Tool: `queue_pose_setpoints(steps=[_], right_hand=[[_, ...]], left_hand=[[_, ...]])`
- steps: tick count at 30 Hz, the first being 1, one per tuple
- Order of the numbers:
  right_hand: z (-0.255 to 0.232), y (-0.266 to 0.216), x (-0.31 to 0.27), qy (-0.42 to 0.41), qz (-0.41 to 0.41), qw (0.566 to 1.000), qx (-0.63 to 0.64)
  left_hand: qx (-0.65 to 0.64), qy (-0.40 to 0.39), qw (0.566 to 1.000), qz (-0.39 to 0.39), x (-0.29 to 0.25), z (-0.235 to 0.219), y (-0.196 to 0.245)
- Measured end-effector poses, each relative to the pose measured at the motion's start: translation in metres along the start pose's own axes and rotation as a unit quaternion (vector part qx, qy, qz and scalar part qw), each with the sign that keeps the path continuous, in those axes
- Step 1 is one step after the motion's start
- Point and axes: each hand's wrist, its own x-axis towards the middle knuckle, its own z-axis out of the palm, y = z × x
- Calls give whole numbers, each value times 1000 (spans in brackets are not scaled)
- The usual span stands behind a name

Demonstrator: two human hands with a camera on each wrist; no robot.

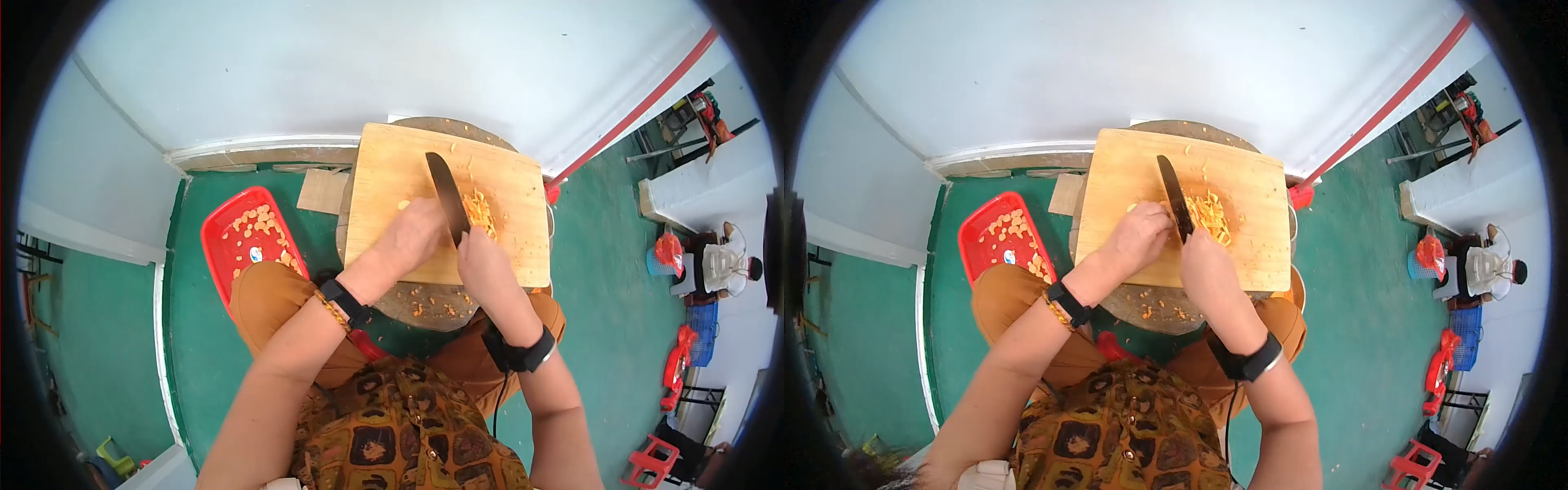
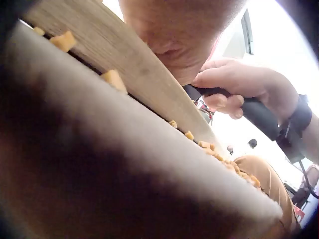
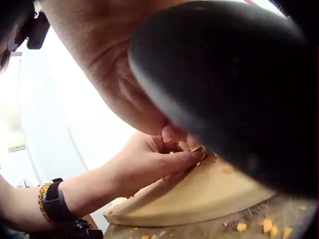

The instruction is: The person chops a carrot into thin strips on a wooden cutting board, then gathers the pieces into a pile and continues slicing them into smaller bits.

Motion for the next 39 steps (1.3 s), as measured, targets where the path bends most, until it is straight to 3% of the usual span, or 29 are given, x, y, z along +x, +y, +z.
queue_pose_setpoints(steps=[2,3,5,8,11,14,23,35,39], right_hand=[[3,-2,2,13,-11,1000,4],[15,-9,34,58,-38,997,38],[18,-9,43,87,-69,992,61],[28,-3,60,116,-44,991,54],[10,10,46,67,14,990,120],[-1,14,23,55,45,986,152],[1,5,3,77,-17,992,94],[-7,-3,3,31,-41,999,11],[4,-4,15,32,-15,999,7]], left_hand=[[-12,-5,1000,-2,1,-3,7],[9,-10,1000,17,13,-10,-19],[-1,-5,1000,-3,5,-6,-19],[6,-19,1000,-22,0,-2,-17],[-17,13,999,-27,-3,4,-13],[-3,-15,999,-52,-6,6,-13],[9,-2,999,-37,-4,5,-11],[29,-14,999,-33,-4,8,-10],[13,-10,999,-31,0,6,-5]])
